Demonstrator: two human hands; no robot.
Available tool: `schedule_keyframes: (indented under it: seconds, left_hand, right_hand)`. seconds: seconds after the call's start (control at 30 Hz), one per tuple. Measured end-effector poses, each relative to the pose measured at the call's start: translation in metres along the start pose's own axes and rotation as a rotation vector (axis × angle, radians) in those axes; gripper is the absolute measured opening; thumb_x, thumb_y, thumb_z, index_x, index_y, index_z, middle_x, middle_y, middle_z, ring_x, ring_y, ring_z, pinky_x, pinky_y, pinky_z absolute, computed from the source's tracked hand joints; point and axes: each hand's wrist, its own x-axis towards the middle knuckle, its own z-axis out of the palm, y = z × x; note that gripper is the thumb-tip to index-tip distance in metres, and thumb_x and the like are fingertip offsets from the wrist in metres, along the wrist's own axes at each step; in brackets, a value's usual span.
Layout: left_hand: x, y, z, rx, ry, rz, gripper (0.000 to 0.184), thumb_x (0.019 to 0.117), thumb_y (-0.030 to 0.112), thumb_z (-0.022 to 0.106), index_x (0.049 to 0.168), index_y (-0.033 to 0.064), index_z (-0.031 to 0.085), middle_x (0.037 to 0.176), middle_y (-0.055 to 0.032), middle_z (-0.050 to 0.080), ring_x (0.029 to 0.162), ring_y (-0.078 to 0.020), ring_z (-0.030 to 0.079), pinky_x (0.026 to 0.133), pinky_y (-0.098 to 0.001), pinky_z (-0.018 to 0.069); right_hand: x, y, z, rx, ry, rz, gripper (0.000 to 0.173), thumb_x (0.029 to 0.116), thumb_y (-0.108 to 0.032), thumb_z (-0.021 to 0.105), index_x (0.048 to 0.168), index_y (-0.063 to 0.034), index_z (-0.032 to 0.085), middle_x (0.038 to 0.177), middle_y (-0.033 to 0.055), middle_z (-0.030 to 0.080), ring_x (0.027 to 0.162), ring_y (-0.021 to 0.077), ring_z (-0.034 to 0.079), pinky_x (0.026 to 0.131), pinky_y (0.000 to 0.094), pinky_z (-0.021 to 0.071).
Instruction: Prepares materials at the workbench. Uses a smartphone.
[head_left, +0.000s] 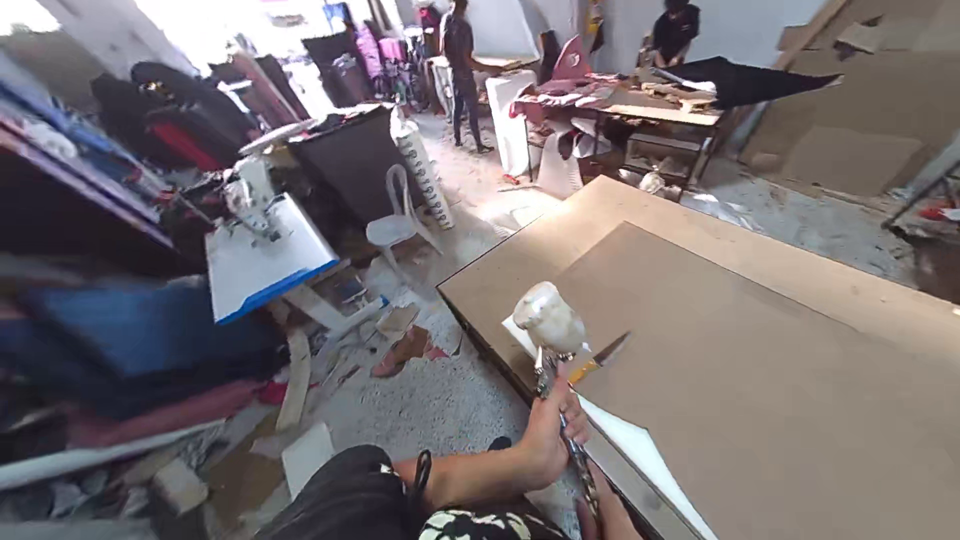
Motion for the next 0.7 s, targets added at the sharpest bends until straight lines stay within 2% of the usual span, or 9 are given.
schedule_keyframes:
  seconds: [0.07, 0.17, 0.23, 0.3, 0.4, 0.47, 0.5, 0.57, 0.7]
  left_hand:
    - [0.015, 0.056, -0.045, -0.063, 0.015, 0.161, 0.061, 0.1044, 0.064, 0.035, 0.065, 0.0189, 0.048, 0.052, 0.0067, 0.038, 0.042, -0.0079, 0.039, 0.043, -0.0252, 0.0404]
    - [0.033, 0.138, -0.116, -0.02, 0.134, 0.357, 0.064, 0.1067, 0.063, 0.025, 0.061, 0.0224, 0.045, 0.049, 0.0095, 0.037, 0.042, -0.0058, 0.038, 0.044, -0.0239, 0.0384]
    - [0.028, 0.17, -0.18, -0.047, 0.291, 0.397, 0.061, 0.1094, 0.055, 0.026, 0.062, 0.0224, 0.047, 0.05, 0.0099, 0.039, 0.042, -0.0056, 0.04, 0.044, -0.0239, 0.0407]
    - [0.03, 0.178, -0.239, -0.169, 0.415, 0.396, 0.058, 0.1117, 0.046, 0.025, 0.063, 0.0208, 0.044, 0.05, 0.0088, 0.036, 0.04, -0.0062, 0.035, 0.041, -0.0232, 0.0366]
    - [0.038, 0.175, -0.318, -0.289, 0.481, 0.362, 0.06, 0.1119, 0.048, 0.021, 0.063, 0.0201, 0.042, 0.05, 0.0079, 0.034, 0.039, -0.0073, 0.033, 0.039, -0.0229, 0.0346]
    - [0.035, 0.156, -0.354, -0.343, 0.544, 0.273, 0.061, 0.1117, 0.049, 0.019, 0.063, 0.0203, 0.043, 0.049, 0.0076, 0.035, 0.038, -0.0073, 0.034, 0.039, -0.0226, 0.0344]
    - [0.036, 0.145, -0.369, -0.369, 0.565, 0.225, 0.061, 0.1117, 0.049, 0.019, 0.063, 0.0206, 0.043, 0.05, 0.0077, 0.035, 0.039, -0.0072, 0.034, 0.039, -0.0227, 0.0344]
    - [0.045, 0.118, -0.398, -0.429, 0.602, 0.146, 0.06, 0.1117, 0.048, 0.02, 0.063, 0.0207, 0.042, 0.049, 0.0079, 0.035, 0.038, -0.0068, 0.034, 0.038, -0.0224, 0.034]
    - [0.072, 0.045, -0.431, -0.555, 0.709, -0.068, 0.055, 0.1123, 0.044, 0.029, 0.065, 0.0175, 0.041, 0.05, 0.0058, 0.033, 0.038, -0.0084, 0.031, 0.038, -0.0243, 0.0339]
  right_hand:
    - [0.039, -0.033, 0.052, -0.01, 0.011, -0.124, 0.049, 0.0993, -0.043, 0.064, 0.135, -0.009, 0.067, 0.088, 0.0067, 0.073, 0.068, 0.0199, 0.07, 0.056, 0.0422, 0.0587]
    - [0.096, -0.076, 0.14, -0.09, 0.082, -0.27, 0.04, 0.1009, -0.044, 0.059, 0.13, -0.0191, 0.072, 0.081, 0.0008, 0.07, 0.07, 0.0165, 0.066, 0.06, 0.0363, 0.0547]
    - [0.104, -0.111, 0.191, -0.024, -0.081, -0.272, 0.038, 0.1011, -0.041, 0.061, 0.131, -0.0202, 0.071, 0.081, 0.0013, 0.069, 0.069, 0.0178, 0.065, 0.06, 0.0381, 0.0536]
    - [0.105, -0.129, 0.24, 0.125, -0.271, -0.225, 0.034, 0.1005, -0.039, 0.063, 0.124, -0.0166, 0.074, 0.084, 0.0018, 0.072, 0.069, 0.0165, 0.069, 0.057, 0.0384, 0.0564]
    - [0.096, -0.136, 0.308, 0.388, -0.508, -0.103, 0.033, 0.1024, -0.034, 0.061, 0.114, -0.0067, 0.075, 0.089, 0.0049, 0.077, 0.073, 0.0146, 0.073, 0.062, 0.039, 0.0613]
    - [0.082, -0.134, 0.323, 0.525, -0.723, 0.059, 0.029, 0.1035, -0.027, 0.06, 0.108, -0.0017, 0.073, 0.085, 0.0062, 0.075, 0.074, 0.0121, 0.072, 0.068, 0.0359, 0.0628]
    - [0.077, -0.131, 0.33, 0.563, -0.814, 0.142, 0.027, 0.1039, -0.025, 0.059, 0.104, -0.0012, 0.073, 0.081, 0.0053, 0.074, 0.072, 0.0103, 0.071, 0.068, 0.0337, 0.0617]
    - [0.067, -0.114, 0.348, 0.592, -0.958, 0.27, 0.031, 0.1066, -0.026, 0.054, 0.098, -0.0015, 0.07, 0.069, 0.0024, 0.065, 0.06, 0.0086, 0.062, 0.058, 0.0307, 0.0554]
    - [0.041, -0.063, 0.36, 0.601, -1.132, 0.582, 0.038, 0.1104, -0.034, 0.047, 0.096, -0.0029, 0.065, 0.059, 0.0, 0.051, 0.047, 0.011, 0.049, 0.043, 0.0302, 0.0456]
